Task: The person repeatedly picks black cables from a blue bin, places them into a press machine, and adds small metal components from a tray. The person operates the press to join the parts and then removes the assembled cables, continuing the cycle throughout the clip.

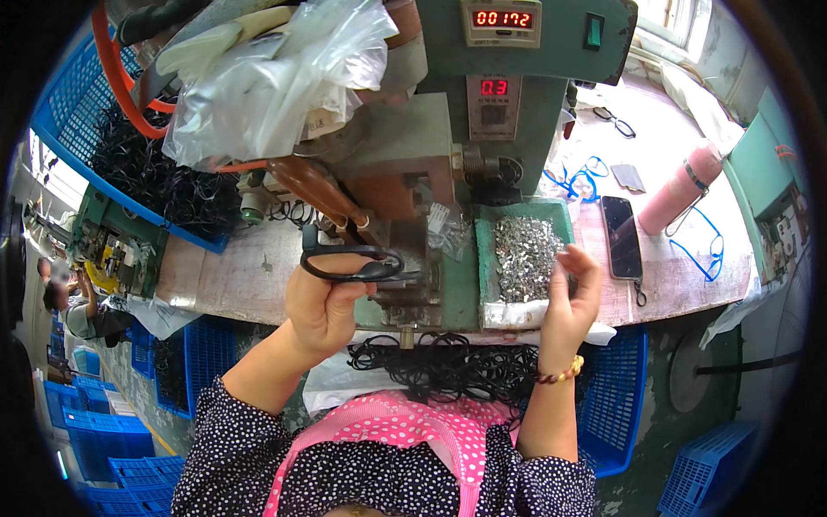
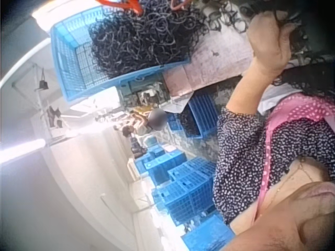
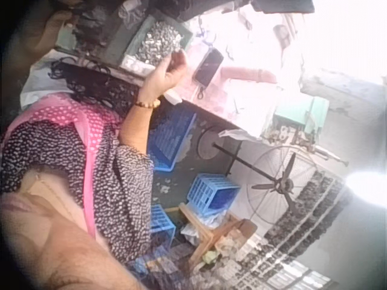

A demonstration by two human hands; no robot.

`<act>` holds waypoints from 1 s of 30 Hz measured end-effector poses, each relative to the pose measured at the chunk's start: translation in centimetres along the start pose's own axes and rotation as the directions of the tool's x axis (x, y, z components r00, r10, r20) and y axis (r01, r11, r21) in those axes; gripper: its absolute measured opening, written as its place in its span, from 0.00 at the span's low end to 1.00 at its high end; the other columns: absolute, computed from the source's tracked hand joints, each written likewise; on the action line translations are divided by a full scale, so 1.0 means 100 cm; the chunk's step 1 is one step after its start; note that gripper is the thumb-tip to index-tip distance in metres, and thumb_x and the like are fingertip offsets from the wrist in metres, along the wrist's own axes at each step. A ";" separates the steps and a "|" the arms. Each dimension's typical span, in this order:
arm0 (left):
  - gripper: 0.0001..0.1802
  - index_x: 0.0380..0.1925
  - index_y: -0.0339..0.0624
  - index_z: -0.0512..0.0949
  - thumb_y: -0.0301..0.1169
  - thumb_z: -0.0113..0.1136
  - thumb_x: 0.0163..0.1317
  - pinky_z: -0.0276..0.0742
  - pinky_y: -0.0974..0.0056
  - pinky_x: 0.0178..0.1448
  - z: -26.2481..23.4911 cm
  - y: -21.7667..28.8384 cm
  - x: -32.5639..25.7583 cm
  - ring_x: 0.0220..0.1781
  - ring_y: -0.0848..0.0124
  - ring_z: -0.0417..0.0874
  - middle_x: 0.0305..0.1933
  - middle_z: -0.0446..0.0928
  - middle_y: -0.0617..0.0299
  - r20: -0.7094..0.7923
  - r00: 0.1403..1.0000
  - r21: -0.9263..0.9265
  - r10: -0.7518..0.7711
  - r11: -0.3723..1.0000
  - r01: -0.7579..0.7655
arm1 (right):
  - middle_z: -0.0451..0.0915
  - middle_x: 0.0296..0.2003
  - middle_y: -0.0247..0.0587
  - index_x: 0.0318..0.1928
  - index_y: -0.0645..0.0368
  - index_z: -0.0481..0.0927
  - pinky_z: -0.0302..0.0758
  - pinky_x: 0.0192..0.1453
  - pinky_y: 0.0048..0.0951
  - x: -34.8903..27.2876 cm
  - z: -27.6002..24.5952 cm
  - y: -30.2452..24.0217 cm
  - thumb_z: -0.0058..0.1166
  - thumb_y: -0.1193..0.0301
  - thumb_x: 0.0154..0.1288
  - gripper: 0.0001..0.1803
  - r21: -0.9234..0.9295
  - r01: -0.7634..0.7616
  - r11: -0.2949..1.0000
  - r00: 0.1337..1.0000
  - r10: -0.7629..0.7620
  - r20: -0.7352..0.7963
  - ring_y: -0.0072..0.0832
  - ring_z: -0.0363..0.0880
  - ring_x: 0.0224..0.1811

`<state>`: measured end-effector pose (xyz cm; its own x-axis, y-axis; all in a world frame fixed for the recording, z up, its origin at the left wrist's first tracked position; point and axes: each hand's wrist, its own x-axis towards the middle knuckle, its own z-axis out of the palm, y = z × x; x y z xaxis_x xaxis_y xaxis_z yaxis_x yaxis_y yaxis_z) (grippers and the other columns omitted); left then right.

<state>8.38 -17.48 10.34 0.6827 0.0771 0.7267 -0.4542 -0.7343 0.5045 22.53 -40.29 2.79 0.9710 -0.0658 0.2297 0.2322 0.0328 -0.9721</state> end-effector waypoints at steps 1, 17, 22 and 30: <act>0.11 0.41 0.35 0.82 0.27 0.69 0.59 0.74 0.53 0.34 0.001 0.000 -0.001 0.32 0.50 0.80 0.34 0.80 0.52 -0.023 1.000 0.000 0.021 1.000 -0.021 | 0.81 0.47 0.38 0.54 0.63 0.79 0.72 0.59 0.29 -0.004 -0.005 0.007 0.54 0.82 0.69 0.14 -0.057 0.111 0.992 0.990 -0.105 0.091 0.25 0.76 0.52; 0.15 0.45 0.37 0.79 0.21 0.62 0.57 0.75 0.54 0.47 -0.026 -0.052 -0.033 0.44 0.51 0.78 0.45 0.79 0.50 -0.222 0.967 0.320 0.122 0.946 -0.046 | 0.82 0.40 0.40 0.39 0.59 0.80 0.61 0.73 0.53 -0.010 0.011 0.022 0.60 0.75 0.64 0.04 -0.497 0.533 0.685 0.845 -0.404 0.350 0.45 0.78 0.53; 0.17 0.49 0.43 0.79 0.20 0.58 0.58 0.78 0.51 0.52 -0.041 -0.169 -0.067 0.49 0.51 0.78 0.50 0.78 0.51 -0.123 0.976 0.746 -0.179 0.632 0.210 | 0.80 0.36 0.41 0.39 0.61 0.79 0.70 0.63 0.43 -0.016 0.011 0.034 0.58 0.77 0.68 0.02 -0.427 0.406 0.808 0.913 -0.340 0.225 0.39 0.78 0.42; 0.11 0.40 0.44 0.84 0.23 0.62 0.57 0.80 0.55 0.52 -0.079 -0.176 -0.120 0.51 0.54 0.81 0.48 0.79 0.57 -0.035 0.877 0.700 -0.479 0.615 0.363 | 0.80 0.36 0.42 0.40 0.62 0.79 0.73 0.58 0.40 -0.015 0.008 0.034 0.56 0.82 0.66 0.04 -0.341 0.451 0.825 0.891 -0.398 0.217 0.38 0.78 0.43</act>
<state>3.61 -0.12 -3.58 0.7964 0.4427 0.4121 0.3698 -0.8956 0.2474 21.90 -39.26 -0.81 0.7854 0.1446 0.6018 0.6103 -0.3429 -0.7141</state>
